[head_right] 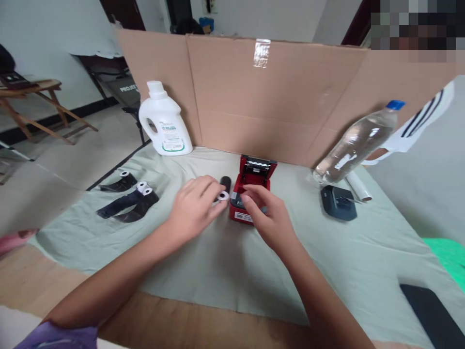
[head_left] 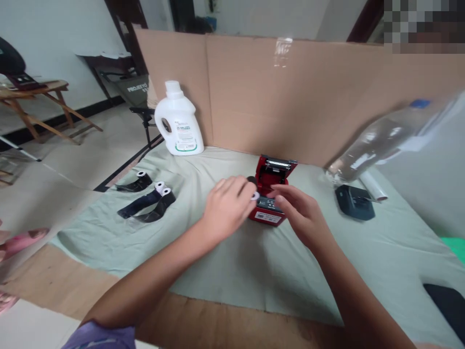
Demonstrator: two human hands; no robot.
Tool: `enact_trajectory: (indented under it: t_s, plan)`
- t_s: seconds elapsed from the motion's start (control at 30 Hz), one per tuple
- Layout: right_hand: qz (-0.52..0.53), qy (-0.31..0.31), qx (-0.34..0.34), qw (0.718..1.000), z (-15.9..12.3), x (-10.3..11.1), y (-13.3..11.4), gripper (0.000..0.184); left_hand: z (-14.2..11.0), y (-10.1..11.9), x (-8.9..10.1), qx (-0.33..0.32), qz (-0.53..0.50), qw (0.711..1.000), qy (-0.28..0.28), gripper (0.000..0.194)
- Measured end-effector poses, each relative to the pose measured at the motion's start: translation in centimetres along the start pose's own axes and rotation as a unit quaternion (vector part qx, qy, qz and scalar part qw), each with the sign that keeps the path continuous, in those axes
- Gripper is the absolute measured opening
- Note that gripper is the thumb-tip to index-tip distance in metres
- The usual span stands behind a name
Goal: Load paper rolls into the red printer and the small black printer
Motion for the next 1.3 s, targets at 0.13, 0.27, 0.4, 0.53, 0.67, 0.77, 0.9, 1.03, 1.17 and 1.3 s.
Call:
enact_trajectory:
  t_s: [0.13, 0.27, 0.4, 0.53, 0.67, 0.77, 0.9, 1.03, 1.17, 1.3]
  plan:
    - [0.201, -0.044, -0.111, 0.972, 3.3, -0.1, -0.5, 0.038, 3.1, 4.4, -1.7, -0.024, -0.067, 0.994, 0.079, 0.018]
    - [0.318, -0.092, -0.193, 0.924, 4.8, 0.9, 1.8, 0.028, 3.9, 5.2, -3.4, -0.02, -0.151, 0.987, 0.059, 0.01]
    - [0.332, -0.103, -0.213, 0.913, 5.1, 1.7, 3.7, 0.031, 3.6, 4.5, -4.2, 0.031, -0.268, 0.961, 0.063, 0.017]
    - [0.294, -0.135, -0.193, 0.926, 5.1, 2.2, 4.5, 0.04, 3.5, 3.1, -4.9, 0.178, -0.343, 0.922, -0.018, 0.028]
    - [0.158, -0.151, -0.11, 0.97, 5.1, 2.4, 4.3, 0.033, 3.4, 2.4, -5.8, 0.217, -0.409, 0.881, -0.102, 0.023]
    - [-0.031, -0.107, -0.009, 0.994, 5.3, 2.7, 4.3, 0.022, 3.1, 2.6, -6.1, 0.249, -0.425, 0.86, -0.129, 0.034]
    - [-0.249, -0.051, 0.029, 0.967, 6.1, 3.1, 5.3, 0.025, 2.5, 3.5, -5.5, 0.247, -0.466, 0.818, -0.23, 0.074]
    - [-0.337, -0.089, -0.014, 0.937, 7.4, 2.6, 6.6, 0.028, 2.2, 4.4, -4.1, 0.202, -0.455, 0.82, -0.283, 0.079]
    - [-0.371, -0.122, -0.039, 0.92, 8.8, 1.5, 6.7, 0.028, 2.2, 4.8, -3.1, 0.127, -0.352, 0.865, -0.335, 0.054]
    - [-0.42, -0.165, -0.064, 0.89, 9.8, 0.3, 6.6, 0.024, 2.0, 5.1, -2.6, 0.052, -0.219, 0.896, -0.383, 0.044]
Point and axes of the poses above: each hand's wrist, its own z-axis towards the middle knuckle, its own x-axis out of the back of the hand, y = z × x, the point moved 1 cm from there along z, towards the middle knuckle, and after that the axes turned 7 degrees about z, right-handed, at the moved point
